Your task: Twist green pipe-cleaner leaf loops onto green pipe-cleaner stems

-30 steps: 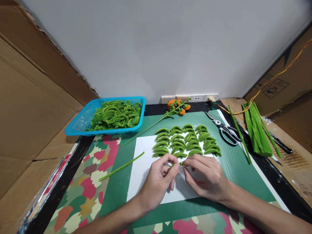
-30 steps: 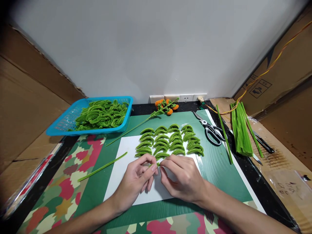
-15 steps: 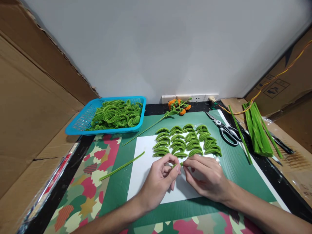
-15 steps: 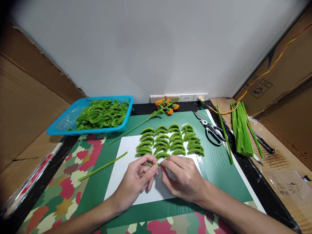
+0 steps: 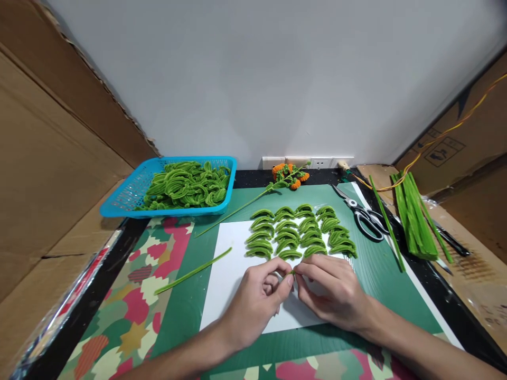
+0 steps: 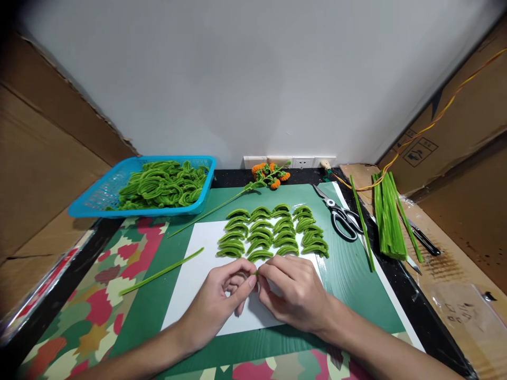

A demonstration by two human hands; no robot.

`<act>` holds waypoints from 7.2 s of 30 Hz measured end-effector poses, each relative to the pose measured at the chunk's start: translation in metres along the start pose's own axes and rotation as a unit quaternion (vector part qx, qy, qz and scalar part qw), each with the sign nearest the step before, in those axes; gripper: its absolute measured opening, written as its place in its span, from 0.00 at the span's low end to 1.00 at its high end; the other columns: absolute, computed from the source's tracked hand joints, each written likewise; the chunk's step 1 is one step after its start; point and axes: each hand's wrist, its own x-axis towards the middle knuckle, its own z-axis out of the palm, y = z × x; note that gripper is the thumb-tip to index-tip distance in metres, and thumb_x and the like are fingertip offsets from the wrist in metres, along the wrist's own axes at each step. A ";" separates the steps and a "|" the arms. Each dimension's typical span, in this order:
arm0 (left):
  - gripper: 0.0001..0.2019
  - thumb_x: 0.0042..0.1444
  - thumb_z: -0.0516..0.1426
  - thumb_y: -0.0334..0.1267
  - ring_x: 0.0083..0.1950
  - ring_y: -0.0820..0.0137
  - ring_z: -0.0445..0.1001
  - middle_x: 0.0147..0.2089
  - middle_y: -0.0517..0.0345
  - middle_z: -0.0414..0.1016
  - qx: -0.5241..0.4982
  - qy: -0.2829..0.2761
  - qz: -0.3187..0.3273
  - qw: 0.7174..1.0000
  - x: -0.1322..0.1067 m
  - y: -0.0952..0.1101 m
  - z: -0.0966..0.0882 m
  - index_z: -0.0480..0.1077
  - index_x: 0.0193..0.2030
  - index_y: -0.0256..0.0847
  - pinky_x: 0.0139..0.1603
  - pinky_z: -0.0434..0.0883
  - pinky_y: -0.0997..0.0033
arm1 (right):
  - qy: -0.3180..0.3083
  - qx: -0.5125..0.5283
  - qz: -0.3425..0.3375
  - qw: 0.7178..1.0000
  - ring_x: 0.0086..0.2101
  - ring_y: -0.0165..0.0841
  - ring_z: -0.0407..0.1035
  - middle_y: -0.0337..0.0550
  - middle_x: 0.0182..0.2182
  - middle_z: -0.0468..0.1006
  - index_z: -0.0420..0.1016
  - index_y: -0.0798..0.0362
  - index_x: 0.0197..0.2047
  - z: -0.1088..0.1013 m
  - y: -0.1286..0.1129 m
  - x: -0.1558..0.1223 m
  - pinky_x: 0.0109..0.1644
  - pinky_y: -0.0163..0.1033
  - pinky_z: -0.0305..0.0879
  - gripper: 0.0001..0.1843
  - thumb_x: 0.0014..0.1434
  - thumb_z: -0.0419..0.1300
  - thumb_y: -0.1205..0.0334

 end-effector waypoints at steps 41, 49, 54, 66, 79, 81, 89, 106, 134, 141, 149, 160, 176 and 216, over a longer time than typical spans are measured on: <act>0.17 0.72 0.61 0.53 0.24 0.76 0.65 0.29 0.65 0.70 -0.047 -0.003 0.001 0.999 -0.001 0.007 0.000 0.74 0.45 0.39 0.26 0.64 0.75 | -0.030 0.217 0.127 0.967 0.27 0.31 0.74 0.40 0.29 0.82 0.82 0.51 0.40 -0.012 0.004 0.003 0.32 0.36 0.69 0.07 0.65 0.64 0.71; 0.15 0.73 0.60 0.51 0.21 0.75 0.63 0.19 0.71 0.65 -0.077 -0.010 0.012 0.997 0.001 0.009 -0.001 0.73 0.47 0.39 0.25 0.61 0.77 | -0.044 0.190 0.100 0.976 0.34 0.32 0.77 0.43 0.35 0.83 0.80 0.53 0.46 -0.014 0.004 0.006 0.38 0.36 0.73 0.06 0.69 0.63 0.71; 0.15 0.72 0.61 0.51 0.21 0.79 0.62 0.26 0.67 0.71 -0.085 -0.003 0.011 0.996 0.002 0.008 -0.001 0.72 0.46 0.39 0.24 0.59 0.77 | -0.045 0.191 0.098 0.976 0.35 0.32 0.77 0.43 0.36 0.84 0.79 0.53 0.46 -0.013 0.005 0.005 0.39 0.36 0.73 0.05 0.71 0.62 0.70; 0.15 0.73 0.61 0.50 0.21 0.80 0.63 0.30 0.64 0.72 -0.085 -0.009 0.014 0.996 0.002 0.010 -0.001 0.73 0.42 0.39 0.22 0.59 0.78 | -0.057 0.182 0.103 0.976 0.34 0.33 0.76 0.42 0.35 0.83 0.79 0.51 0.46 -0.015 0.005 0.006 0.38 0.37 0.72 0.07 0.72 0.59 0.69; 0.16 0.75 0.57 0.55 0.16 0.81 0.61 0.29 0.69 0.74 -0.174 0.040 0.023 0.984 0.003 0.009 -0.002 0.62 0.50 0.45 0.17 0.54 0.82 | 0.048 -0.044 0.052 0.996 0.30 0.34 0.77 0.43 0.33 0.83 0.78 0.50 0.42 -0.037 0.035 0.012 0.36 0.40 0.73 0.07 0.70 0.64 0.72; 0.16 0.75 0.57 0.55 0.16 0.81 0.61 0.29 0.69 0.74 -0.183 0.041 0.027 0.982 0.003 0.009 -0.002 0.61 0.51 0.46 0.17 0.55 0.82 | 0.073 -0.083 0.058 0.992 0.28 0.33 0.75 0.41 0.31 0.82 0.78 0.49 0.41 -0.046 0.045 0.014 0.35 0.40 0.72 0.06 0.70 0.65 0.70; 0.15 0.76 0.56 0.54 0.16 0.82 0.59 0.28 0.71 0.73 -0.215 0.050 0.036 0.975 0.005 0.007 -0.002 0.60 0.52 0.47 0.17 0.54 0.84 | 0.066 -0.336 0.307 0.888 0.32 0.36 0.76 0.50 0.44 0.85 0.87 0.51 0.49 -0.096 0.105 0.008 0.32 0.40 0.61 0.10 0.69 0.65 0.59; 0.13 0.75 0.59 0.51 0.16 0.79 0.73 0.40 0.59 0.84 -0.202 0.046 0.037 0.978 0.000 0.007 0.002 0.63 0.48 0.45 0.13 0.58 0.86 | -0.170 -0.373 0.306 0.859 0.47 0.54 0.76 0.61 0.46 0.83 0.72 0.59 0.68 -0.105 0.145 -0.016 0.49 0.52 0.69 0.29 0.72 0.56 0.50; 0.14 0.75 0.59 0.51 0.16 0.81 0.68 0.31 0.65 0.79 -0.195 0.032 0.033 0.980 0.002 0.004 0.002 0.64 0.46 0.45 0.15 0.54 0.85 | -0.211 -0.325 0.351 0.853 0.40 0.51 0.77 0.58 0.45 0.83 0.69 0.55 0.70 -0.108 0.125 -0.011 0.37 0.47 0.64 0.31 0.66 0.57 0.55; 0.13 0.74 0.60 0.49 0.16 0.82 0.68 0.31 0.65 0.79 -0.175 0.035 0.021 0.984 0.003 0.003 0.001 0.67 0.45 0.43 0.15 0.56 0.84 | -0.097 -0.308 0.371 0.871 0.46 0.52 0.77 0.57 0.58 0.79 0.66 0.47 0.64 -0.107 0.111 0.000 0.43 0.51 0.68 0.27 0.61 0.58 0.59; 0.10 0.73 0.62 0.44 0.17 0.83 0.68 0.32 0.65 0.79 -0.170 0.042 0.033 0.984 0.001 0.000 0.002 0.70 0.44 0.41 0.16 0.58 0.83 | 0.049 -0.196 0.327 0.923 0.49 0.52 0.77 0.53 0.58 0.75 0.69 0.44 0.67 -0.102 0.106 0.005 0.52 0.60 0.77 0.28 0.64 0.59 0.56; 0.12 0.73 0.63 0.47 0.17 0.82 0.67 0.30 0.63 0.78 -0.195 0.009 0.031 0.980 0.000 0.007 0.000 0.71 0.44 0.40 0.16 0.58 0.83 | 0.095 -0.164 0.172 0.967 0.52 0.53 0.74 0.54 0.54 0.73 0.78 0.42 0.64 -0.088 0.077 0.014 0.51 0.56 0.78 0.24 0.66 0.69 0.58; 0.16 0.70 0.65 0.50 0.14 0.79 0.67 0.28 0.61 0.81 -0.292 -0.007 0.050 0.955 0.006 -0.001 -0.002 0.68 0.47 0.41 0.14 0.53 0.84 | -0.061 -0.083 -0.012 0.995 0.38 0.36 0.82 0.48 0.47 0.82 0.76 0.51 0.55 -0.043 0.026 0.002 0.35 0.37 0.76 0.29 0.51 0.54 0.79; 0.12 0.73 0.62 0.48 0.16 0.81 0.61 0.27 0.62 0.79 -0.255 0.003 0.056 0.965 -0.003 0.002 0.000 0.70 0.46 0.42 0.16 0.57 0.84 | -0.055 -0.107 -0.033 0.992 0.36 0.34 0.83 0.45 0.43 0.86 0.78 0.53 0.52 -0.042 0.031 0.000 0.36 0.36 0.75 0.26 0.54 0.54 0.81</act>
